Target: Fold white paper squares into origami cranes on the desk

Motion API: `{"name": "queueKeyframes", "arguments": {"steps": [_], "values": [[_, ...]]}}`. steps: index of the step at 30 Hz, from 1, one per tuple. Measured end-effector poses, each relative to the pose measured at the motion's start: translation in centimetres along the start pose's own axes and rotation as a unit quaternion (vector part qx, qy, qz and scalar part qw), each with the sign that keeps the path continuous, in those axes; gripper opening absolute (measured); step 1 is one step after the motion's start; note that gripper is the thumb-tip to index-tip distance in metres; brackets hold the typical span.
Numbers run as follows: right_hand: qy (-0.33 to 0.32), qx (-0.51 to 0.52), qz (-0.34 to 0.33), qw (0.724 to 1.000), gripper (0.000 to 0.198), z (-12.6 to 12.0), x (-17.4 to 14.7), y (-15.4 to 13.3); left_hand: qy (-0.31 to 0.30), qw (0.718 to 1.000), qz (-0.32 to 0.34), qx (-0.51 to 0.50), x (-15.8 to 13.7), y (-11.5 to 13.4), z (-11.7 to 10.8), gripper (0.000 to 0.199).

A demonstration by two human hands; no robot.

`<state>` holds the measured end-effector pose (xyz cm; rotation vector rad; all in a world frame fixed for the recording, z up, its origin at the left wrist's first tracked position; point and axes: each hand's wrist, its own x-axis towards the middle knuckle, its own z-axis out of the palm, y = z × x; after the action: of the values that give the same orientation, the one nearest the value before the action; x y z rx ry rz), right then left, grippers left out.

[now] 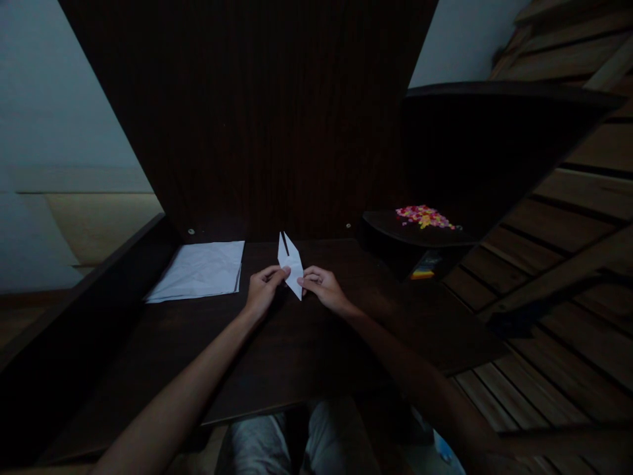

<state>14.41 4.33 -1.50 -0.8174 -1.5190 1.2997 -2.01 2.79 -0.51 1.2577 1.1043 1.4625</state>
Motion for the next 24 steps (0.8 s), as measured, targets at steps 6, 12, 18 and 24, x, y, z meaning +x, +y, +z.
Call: {"name": "queueKeyframes", "arguments": {"steps": [6, 12, 18, 24], "values": [[-0.006, -0.012, -0.003, 1.0, 0.028, 0.03, -0.11, -0.04, -0.031, 0.999, -0.023, -0.013, -0.03, -0.06, 0.05, 0.034], [-0.039, -0.028, -0.005, 0.999, 0.029, 0.28, -0.46, -0.7, -0.061, 0.993, -0.077, -0.068, -0.04, -0.42, 0.04, 0.029], [-0.016, -0.026, -0.007, 0.999, 0.031, 0.58, -0.6, -0.75, -0.061, 0.993, -0.071, -0.072, -0.08, -0.51, -0.03, 0.03], [0.004, -0.037, -0.02, 0.999, 0.033, 0.66, -0.59, -0.66, -0.072, 0.994, -0.063, -0.049, -0.34, -0.25, -0.06, 0.028]]}}
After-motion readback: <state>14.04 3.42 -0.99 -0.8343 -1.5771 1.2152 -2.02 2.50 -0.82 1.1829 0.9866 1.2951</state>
